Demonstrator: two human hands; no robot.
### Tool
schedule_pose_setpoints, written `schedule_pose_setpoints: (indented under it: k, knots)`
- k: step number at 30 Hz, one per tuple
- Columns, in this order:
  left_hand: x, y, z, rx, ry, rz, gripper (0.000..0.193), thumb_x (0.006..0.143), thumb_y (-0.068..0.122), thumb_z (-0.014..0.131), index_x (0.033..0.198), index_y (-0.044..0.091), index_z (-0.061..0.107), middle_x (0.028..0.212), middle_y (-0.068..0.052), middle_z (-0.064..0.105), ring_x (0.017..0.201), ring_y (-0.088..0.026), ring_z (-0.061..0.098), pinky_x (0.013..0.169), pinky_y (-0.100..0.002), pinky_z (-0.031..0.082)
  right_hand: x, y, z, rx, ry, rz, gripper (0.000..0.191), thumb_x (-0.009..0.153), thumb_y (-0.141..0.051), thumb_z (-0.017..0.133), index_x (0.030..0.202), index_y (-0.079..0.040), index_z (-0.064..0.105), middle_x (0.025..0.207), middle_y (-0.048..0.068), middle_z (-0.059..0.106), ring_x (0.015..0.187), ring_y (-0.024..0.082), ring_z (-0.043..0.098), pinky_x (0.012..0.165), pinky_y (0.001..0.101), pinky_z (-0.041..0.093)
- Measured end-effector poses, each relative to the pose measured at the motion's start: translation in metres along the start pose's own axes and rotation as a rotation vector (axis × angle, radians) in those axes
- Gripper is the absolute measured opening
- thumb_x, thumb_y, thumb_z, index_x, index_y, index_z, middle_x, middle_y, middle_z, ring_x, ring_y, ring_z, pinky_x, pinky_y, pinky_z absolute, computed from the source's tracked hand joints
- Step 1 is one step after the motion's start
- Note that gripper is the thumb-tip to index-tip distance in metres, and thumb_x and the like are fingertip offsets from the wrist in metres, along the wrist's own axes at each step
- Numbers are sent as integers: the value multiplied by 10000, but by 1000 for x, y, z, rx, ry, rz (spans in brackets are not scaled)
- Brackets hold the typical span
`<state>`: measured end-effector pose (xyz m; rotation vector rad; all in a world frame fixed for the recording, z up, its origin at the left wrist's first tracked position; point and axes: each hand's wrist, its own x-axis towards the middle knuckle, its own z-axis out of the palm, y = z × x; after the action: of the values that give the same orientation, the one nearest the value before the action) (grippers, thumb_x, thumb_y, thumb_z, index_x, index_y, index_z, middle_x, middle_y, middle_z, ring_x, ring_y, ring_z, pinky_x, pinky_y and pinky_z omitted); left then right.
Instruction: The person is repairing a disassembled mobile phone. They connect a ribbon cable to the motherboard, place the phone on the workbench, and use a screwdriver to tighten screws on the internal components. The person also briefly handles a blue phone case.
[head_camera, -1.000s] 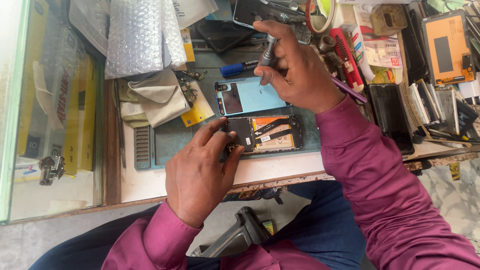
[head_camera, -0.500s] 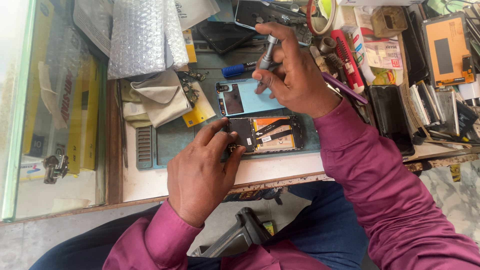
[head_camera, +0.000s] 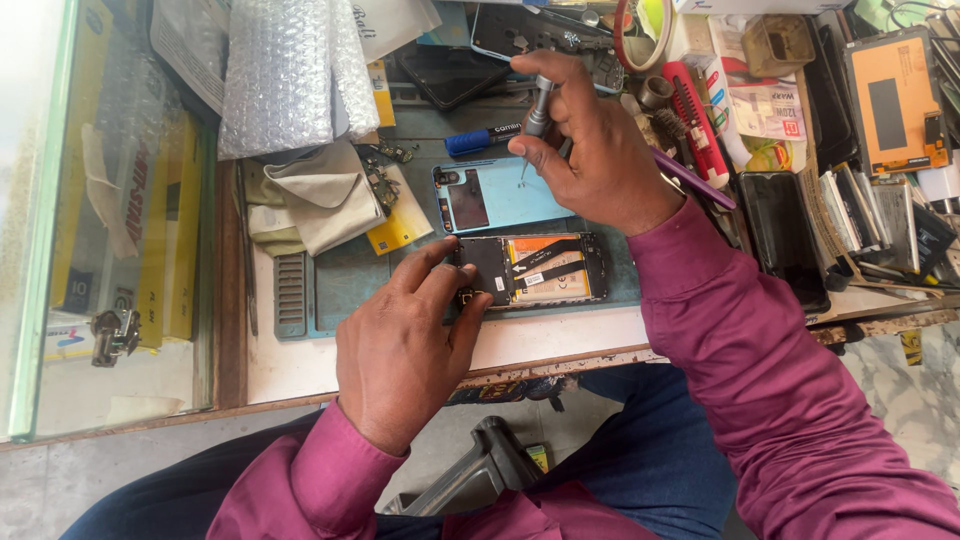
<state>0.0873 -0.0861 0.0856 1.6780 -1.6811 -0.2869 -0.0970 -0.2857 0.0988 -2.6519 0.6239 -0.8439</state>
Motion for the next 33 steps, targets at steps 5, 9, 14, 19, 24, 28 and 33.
schedule_pose_setpoints:
  k: [5,9,14,19,24,28,33]
  knots:
    - [0,0,0,2,1,3,220,880,283,745,1024,117,742,1242,-52,705,849,-285,741,631,-409,573,-2,1,-3,41,34,44,594,1130,-127,729,1544,-88,305,804,69,668,704,129,693,657,267,473]
    - [0,0,0,3,-6,-1,221,880,284,745,1025,116,742,1244,-51,705,846,-282,742,629,-407,574,-3,3,-4,91,78,-3,613,1162,-120,735,1555,-81,265,827,70,661,763,116,710,681,227,514]
    - [0,0,0,-7,0,4,216,880,278,747,1020,115,740,1250,-56,704,858,-292,741,646,-411,573,-5,-1,-2,218,38,27,630,1141,-136,739,1544,-77,258,913,63,714,795,101,737,650,194,551]
    - [1,-2,-3,-78,23,-7,230,847,287,768,1009,123,754,1232,-60,724,888,-310,739,690,-415,575,-9,-13,3,538,-45,79,687,1061,-183,785,1536,-98,297,940,73,733,812,114,734,695,217,576]
    - [4,-4,-6,-171,32,-56,274,840,271,793,1045,94,756,1187,-85,741,858,-316,736,716,-414,576,-15,-22,8,694,-114,44,663,1042,-178,799,1494,-105,319,987,116,735,936,160,762,823,251,614]
    - [5,-4,-5,-204,121,10,275,846,247,810,1050,71,755,1124,-105,745,943,-329,737,772,-408,580,-16,-25,10,689,-124,5,666,1015,-147,813,1471,-100,330,975,114,743,936,169,776,824,255,617]
    - [7,-5,-6,-249,87,-50,184,862,222,793,981,82,777,1062,-81,761,913,-306,743,753,-393,569,-16,-27,14,692,-127,-30,679,984,-114,839,1455,-86,351,1109,118,677,993,193,778,835,270,651]
